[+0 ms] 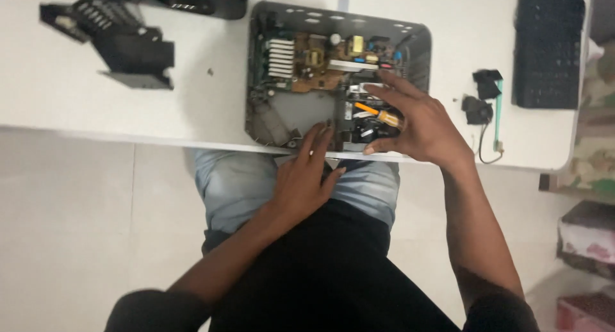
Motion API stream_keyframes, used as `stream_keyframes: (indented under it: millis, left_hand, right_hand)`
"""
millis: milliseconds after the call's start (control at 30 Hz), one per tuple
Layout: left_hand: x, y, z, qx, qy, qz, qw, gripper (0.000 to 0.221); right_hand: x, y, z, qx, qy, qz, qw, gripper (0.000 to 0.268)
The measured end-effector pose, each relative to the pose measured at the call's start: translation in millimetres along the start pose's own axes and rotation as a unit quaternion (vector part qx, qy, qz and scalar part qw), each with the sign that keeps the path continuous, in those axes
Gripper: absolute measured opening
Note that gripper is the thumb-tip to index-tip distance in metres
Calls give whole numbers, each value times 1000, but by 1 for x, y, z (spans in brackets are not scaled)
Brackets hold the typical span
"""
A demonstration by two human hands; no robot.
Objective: Disassembling a digital projector to access and secure internal components using a screwdriver and manual manipulation.
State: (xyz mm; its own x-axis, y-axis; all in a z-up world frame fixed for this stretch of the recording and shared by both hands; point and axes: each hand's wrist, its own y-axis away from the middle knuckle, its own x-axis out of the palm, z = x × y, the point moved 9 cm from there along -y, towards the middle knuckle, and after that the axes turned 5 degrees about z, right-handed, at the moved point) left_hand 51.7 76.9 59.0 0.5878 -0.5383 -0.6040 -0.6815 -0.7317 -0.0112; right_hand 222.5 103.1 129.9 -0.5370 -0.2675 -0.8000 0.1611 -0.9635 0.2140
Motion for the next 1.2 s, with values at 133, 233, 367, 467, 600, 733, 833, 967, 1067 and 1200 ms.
stream_keyframes:
  millis: [133,233,367,467,600,733,833,967,1067,1200]
  left_hand:
    - [-12,0,-22,20,-12,-13,1000,61]
    - [-18,-8,-26,29,-41,-68,996,62]
    - [-19,-35,-43,101,-95,-84,987,75]
    - [0,-60,-45,115,-159,-27,980,95]
    - [17,-98,-47,129,-216,67,965,114]
    - [24,-111,-52,131,-162,146,967,108]
    - [25,-117,-53,148,-194,171,954,109]
    - [22,-120,-57,143,-189,196,951,114]
    - [23,-124,-56,142,-202,200,948,119]
    - [23,-130,-50,157,-162,181,957,114]
  right_hand:
    - [-31,16,-4,-86,-96,-91,987,94]
    - [-50,42,-20,-113,-132,-176,969,55]
    - [-32,77,-98,97,-310,-344,881,21]
    - [4,96,-128,161,-373,-376,833,17]
    - [47,100,-142,152,-448,-377,796,16]
    - [70,102,-152,152,-481,-386,773,23]
    - [79,102,-160,121,-505,-389,761,25]
    - [79,98,-157,110,-491,-365,784,36]
    - [89,95,-163,129,-492,-351,786,42]
    - [102,90,-175,171,-503,-314,787,52]
